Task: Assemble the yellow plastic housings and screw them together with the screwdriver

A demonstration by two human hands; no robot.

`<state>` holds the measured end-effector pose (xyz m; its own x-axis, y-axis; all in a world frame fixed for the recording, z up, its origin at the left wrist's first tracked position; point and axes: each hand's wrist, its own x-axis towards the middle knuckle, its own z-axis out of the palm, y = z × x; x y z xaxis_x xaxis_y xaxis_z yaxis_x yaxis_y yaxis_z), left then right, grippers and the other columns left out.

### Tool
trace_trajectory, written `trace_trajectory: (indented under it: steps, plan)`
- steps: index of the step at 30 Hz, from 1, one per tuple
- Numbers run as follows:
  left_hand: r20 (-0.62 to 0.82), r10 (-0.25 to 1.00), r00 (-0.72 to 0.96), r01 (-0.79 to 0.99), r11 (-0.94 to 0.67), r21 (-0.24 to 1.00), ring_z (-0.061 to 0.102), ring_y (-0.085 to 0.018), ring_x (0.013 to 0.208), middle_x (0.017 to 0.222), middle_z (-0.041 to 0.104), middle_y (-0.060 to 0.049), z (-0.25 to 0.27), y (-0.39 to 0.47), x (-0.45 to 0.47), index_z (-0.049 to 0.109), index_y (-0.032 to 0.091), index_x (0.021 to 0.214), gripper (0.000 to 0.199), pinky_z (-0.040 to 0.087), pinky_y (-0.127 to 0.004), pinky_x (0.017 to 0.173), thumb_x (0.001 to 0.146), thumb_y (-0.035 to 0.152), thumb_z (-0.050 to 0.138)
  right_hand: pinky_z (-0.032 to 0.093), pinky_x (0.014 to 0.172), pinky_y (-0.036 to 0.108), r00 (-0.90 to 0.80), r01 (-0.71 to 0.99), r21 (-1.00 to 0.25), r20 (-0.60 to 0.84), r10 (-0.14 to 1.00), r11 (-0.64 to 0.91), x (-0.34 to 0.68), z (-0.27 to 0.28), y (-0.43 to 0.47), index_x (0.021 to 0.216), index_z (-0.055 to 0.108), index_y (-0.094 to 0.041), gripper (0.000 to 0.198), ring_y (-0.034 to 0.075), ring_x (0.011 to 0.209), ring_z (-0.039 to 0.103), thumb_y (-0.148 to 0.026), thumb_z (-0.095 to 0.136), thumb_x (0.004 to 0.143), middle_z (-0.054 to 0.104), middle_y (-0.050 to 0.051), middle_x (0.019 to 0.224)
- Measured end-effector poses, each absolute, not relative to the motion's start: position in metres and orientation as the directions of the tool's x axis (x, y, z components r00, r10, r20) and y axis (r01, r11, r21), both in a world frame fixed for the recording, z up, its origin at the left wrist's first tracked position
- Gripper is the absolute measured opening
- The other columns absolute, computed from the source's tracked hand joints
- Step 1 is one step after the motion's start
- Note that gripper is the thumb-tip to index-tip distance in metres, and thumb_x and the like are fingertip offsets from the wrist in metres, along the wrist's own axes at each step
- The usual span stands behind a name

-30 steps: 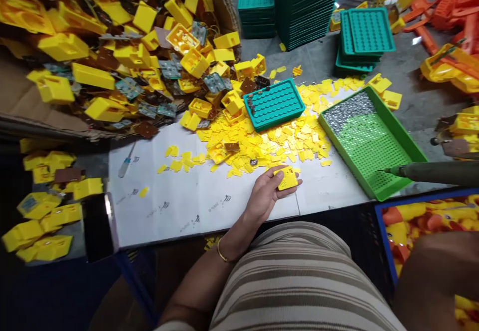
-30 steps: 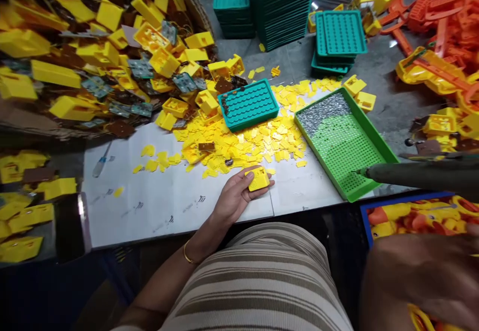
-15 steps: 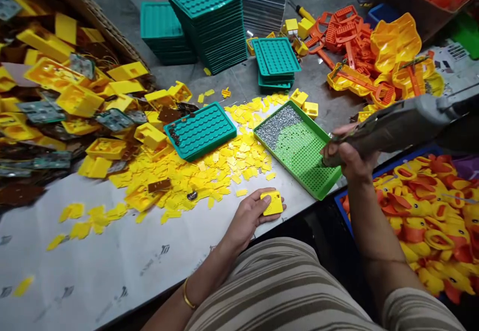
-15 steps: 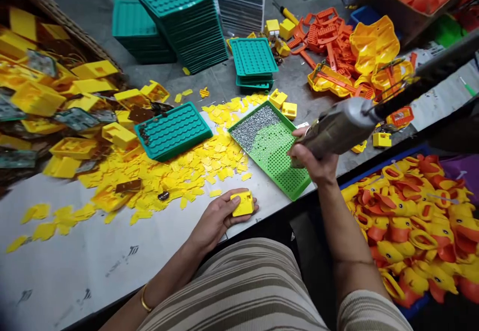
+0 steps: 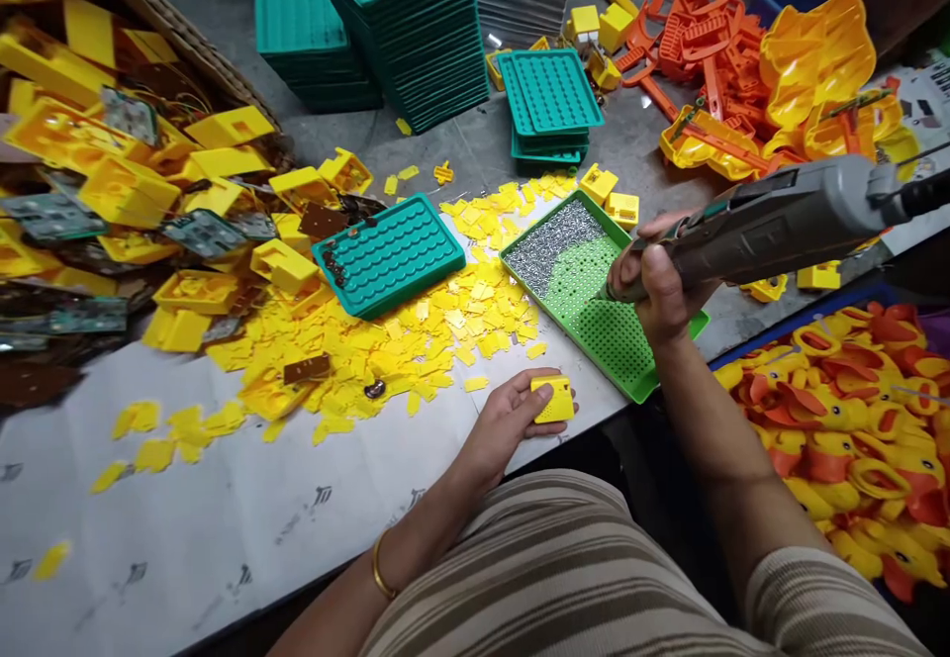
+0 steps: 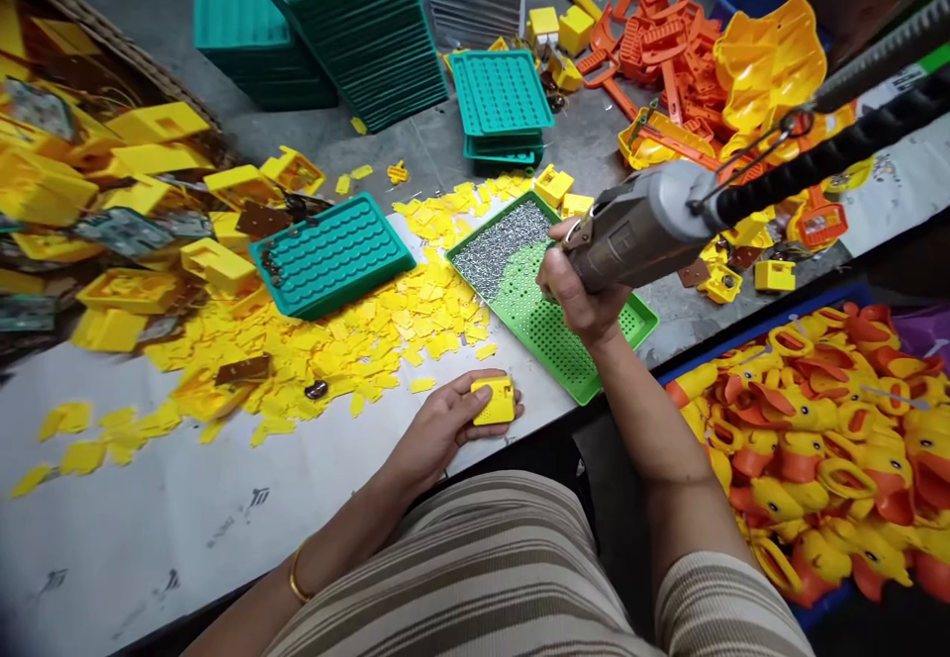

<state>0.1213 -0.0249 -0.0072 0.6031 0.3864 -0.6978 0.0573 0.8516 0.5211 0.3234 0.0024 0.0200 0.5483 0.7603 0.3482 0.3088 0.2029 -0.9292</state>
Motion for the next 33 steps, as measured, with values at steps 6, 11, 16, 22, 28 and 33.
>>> trace_trajectory:
  steps: [6, 11, 16, 22, 28, 33]
  plan:
    - [-0.711, 0.382, 0.59, 0.049, 0.863, 0.504, 0.071, -0.023, 0.09, 0.1, 0.071, -0.011, -0.005, -0.024, 0.122, 0.06, 0.015, 0.11, 0.047, 0.057, -0.029, 0.072, 0.074, 0.04, 0.074, 0.039, 0.04, 0.031, 0.545, 0.329, -0.903, 0.42, 0.726, 0.276, 0.322, 0.021, 0.005, 0.089, 0.044, -0.029, 0.035, 0.014, 0.04, 0.039, -0.063, 0.052, 0.082, 0.033, -0.006, 0.053]
    - [-0.74, 0.381, 0.554, 0.027, 0.88, 0.473, 0.071, -0.023, 0.09, 0.097, 0.071, -0.011, -0.006, -0.024, 0.124, 0.062, 0.015, 0.107, 0.038, 0.058, -0.029, 0.073, 0.076, 0.034, 0.073, 0.037, 0.04, 0.031, 0.492, 0.268, -0.928, 0.363, 0.791, 0.259, 0.321, 0.024, 0.008, 0.084, 0.041, -0.029, 0.037, 0.013, 0.04, 0.037, -0.063, 0.056, 0.08, 0.036, -0.005, 0.057]
    - [-0.761, 0.439, 0.477, -0.062, 0.881, 0.469, 0.071, -0.02, 0.085, 0.098, 0.07, -0.01, -0.007, -0.024, 0.13, 0.062, 0.014, 0.105, 0.031, 0.058, -0.029, 0.073, 0.08, 0.03, 0.069, 0.043, 0.045, 0.033, 0.493, 0.276, -0.895, 0.445, 0.747, 0.351, 0.318, 0.03, 0.004, 0.093, 0.054, -0.03, 0.028, 0.015, 0.044, 0.047, -0.054, 0.062, 0.08, 0.046, -0.004, 0.057]
    - [-0.753, 0.465, 0.465, -0.054, 0.864, 0.5, 0.069, -0.019, 0.083, 0.092, 0.069, -0.01, -0.01, -0.024, 0.133, 0.064, 0.012, 0.104, 0.029, 0.058, -0.028, 0.07, 0.081, 0.029, 0.067, 0.05, 0.051, 0.034, 0.402, 0.172, -0.912, 0.409, 0.819, 0.372, 0.307, 0.063, -0.032, 0.087, 0.054, -0.033, 0.024, 0.017, 0.048, 0.053, -0.055, 0.061, 0.081, 0.049, -0.004, 0.057]
    - [-0.72, 0.502, 0.479, -0.063, 0.838, 0.543, 0.066, -0.018, 0.084, 0.089, 0.066, -0.007, -0.012, -0.026, 0.133, 0.066, 0.013, 0.103, 0.033, 0.059, -0.034, 0.074, 0.078, 0.033, 0.071, 0.049, 0.047, 0.035, 0.315, -0.045, -0.95, 0.28, 0.907, 0.309, 0.285, 0.072, -0.063, 0.096, 0.059, -0.03, 0.022, 0.017, 0.048, 0.053, -0.046, 0.065, 0.082, 0.05, -0.002, 0.056]
    - [-0.72, 0.499, 0.482, -0.055, 0.838, 0.543, 0.065, -0.019, 0.086, 0.09, 0.065, -0.007, -0.011, -0.026, 0.134, 0.066, 0.013, 0.102, 0.034, 0.058, -0.034, 0.074, 0.076, 0.034, 0.072, 0.05, 0.048, 0.034, 0.302, -0.049, -0.947, 0.289, 0.909, 0.317, 0.278, 0.064, -0.059, 0.095, 0.056, -0.03, 0.023, 0.016, 0.047, 0.053, -0.047, 0.064, 0.082, 0.05, -0.004, 0.055]
